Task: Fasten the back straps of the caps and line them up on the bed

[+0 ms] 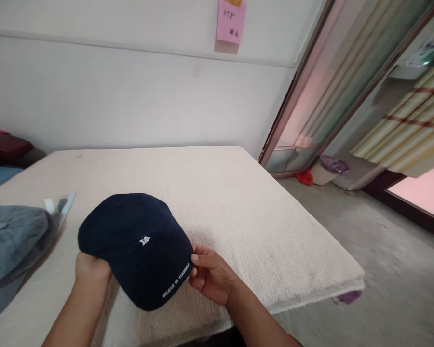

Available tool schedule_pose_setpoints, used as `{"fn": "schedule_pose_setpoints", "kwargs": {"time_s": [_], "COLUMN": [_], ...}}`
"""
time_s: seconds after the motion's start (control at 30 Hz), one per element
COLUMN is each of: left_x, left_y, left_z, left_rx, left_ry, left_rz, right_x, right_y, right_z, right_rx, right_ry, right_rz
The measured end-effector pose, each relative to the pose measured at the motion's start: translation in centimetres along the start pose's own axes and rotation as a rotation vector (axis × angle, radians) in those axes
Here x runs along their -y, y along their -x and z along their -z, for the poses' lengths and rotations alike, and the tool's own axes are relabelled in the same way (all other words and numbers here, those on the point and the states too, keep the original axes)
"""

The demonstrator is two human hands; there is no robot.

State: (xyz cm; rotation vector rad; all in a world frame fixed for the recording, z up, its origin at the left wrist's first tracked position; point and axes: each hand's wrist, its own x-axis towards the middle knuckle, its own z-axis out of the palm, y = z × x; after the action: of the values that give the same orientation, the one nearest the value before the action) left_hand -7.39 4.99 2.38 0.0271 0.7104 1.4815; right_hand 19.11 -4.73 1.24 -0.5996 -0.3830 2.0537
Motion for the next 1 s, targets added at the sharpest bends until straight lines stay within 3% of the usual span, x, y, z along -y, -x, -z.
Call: {"fn": "schedule_pose_setpoints", "kwargs": {"time_s": [0.1, 0.27, 0.43, 0.57, 0.77, 0.9, 1.0], "left_x": [1.7, 4.0, 5.7, 6.4, 6.5, 6.4, 6.3], "left_y": [0.7, 0.9, 1.0, 1.5, 1.8, 1.7, 1.7], "left_z": [-1.0, -1.5, -1.6, -1.7, -1.5, -1.3, -1.2], "left_rx": [0.066, -0.006, -0.04, -0.019, -0.051, -0.069, -0.066], "left_ry": [-0.012, -0.112, -0.269, -0.294, -0.31, -0.287, -0.265], "left_rz": [-0.099, 0.087, 0.237, 0.305, 0.351, 0.373, 0.373], "right_x": [1.4, 4.8, 9.1, 14.1, 21.8, 24.0, 24.5], "right_y": [0.3, 0.3, -1.1, -2.1, -2.3, -1.7, -1.2], "right_z": [0.4, 2.7, 5.5, 8.2, 14.4, 18.2, 19.6], "right_rx": [-0.033, -0.039, -0.145, -0.413, -0.66, -0.905, -1.024], "right_ry": [0.026, 0.17, 0.245, 0.218, 0.116, 0.033, -0.009], "right_rz": [0.046, 0.17, 0.425, 0.675, 0.791, 0.734, 0.715]}}
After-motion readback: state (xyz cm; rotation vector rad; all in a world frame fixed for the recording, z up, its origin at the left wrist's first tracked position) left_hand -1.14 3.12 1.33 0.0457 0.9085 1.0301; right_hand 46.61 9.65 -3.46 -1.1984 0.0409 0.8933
